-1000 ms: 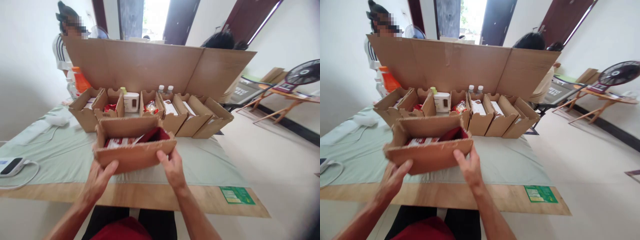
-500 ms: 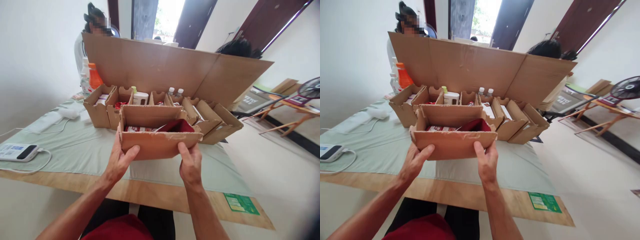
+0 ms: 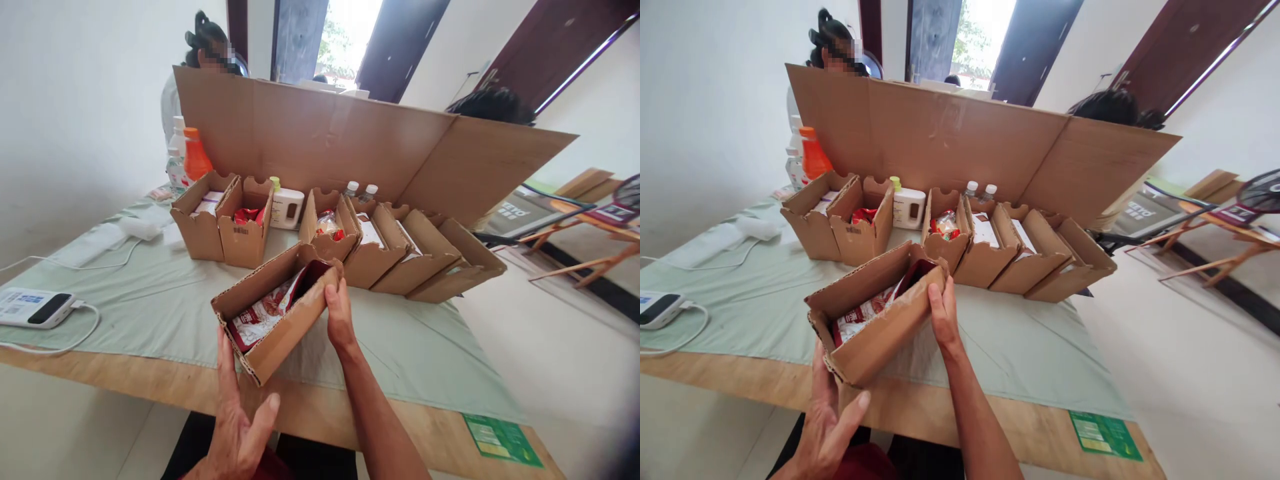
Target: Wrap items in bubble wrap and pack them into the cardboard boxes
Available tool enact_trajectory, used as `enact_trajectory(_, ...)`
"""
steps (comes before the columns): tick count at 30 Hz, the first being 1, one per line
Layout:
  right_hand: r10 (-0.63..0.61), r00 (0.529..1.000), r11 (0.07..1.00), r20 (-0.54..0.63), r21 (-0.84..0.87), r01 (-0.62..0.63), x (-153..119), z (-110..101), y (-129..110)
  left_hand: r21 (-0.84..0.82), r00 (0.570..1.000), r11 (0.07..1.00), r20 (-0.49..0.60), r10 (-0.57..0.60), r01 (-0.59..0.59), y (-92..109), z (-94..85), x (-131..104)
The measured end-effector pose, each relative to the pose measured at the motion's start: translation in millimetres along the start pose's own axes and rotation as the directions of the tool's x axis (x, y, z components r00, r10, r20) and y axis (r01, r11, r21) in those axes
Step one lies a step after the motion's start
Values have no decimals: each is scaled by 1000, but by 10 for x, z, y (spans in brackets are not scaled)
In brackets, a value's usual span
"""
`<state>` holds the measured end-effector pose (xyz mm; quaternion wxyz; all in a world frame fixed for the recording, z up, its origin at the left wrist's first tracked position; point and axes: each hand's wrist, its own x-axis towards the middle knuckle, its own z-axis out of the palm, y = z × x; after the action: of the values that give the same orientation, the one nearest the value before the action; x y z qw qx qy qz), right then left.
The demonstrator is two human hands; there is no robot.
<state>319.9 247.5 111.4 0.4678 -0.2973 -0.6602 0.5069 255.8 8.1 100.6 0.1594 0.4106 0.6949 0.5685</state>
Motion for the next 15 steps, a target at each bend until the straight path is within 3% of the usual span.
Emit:
enact_trajectory(4,-16,1000,999,-7,32,17,250,264,-16,135,996,987,-13,89,-86,-50,89,-145)
enact_trajectory(8,22,999,1000,-50,12,-21,199,439,1,166,997,984,-28,65,-60,-120,166,-211)
enact_trajectory(15,-37,999,999,-22,-9,37,176,527,36,165,997,984,-36,74,-67,-220,238,-157)
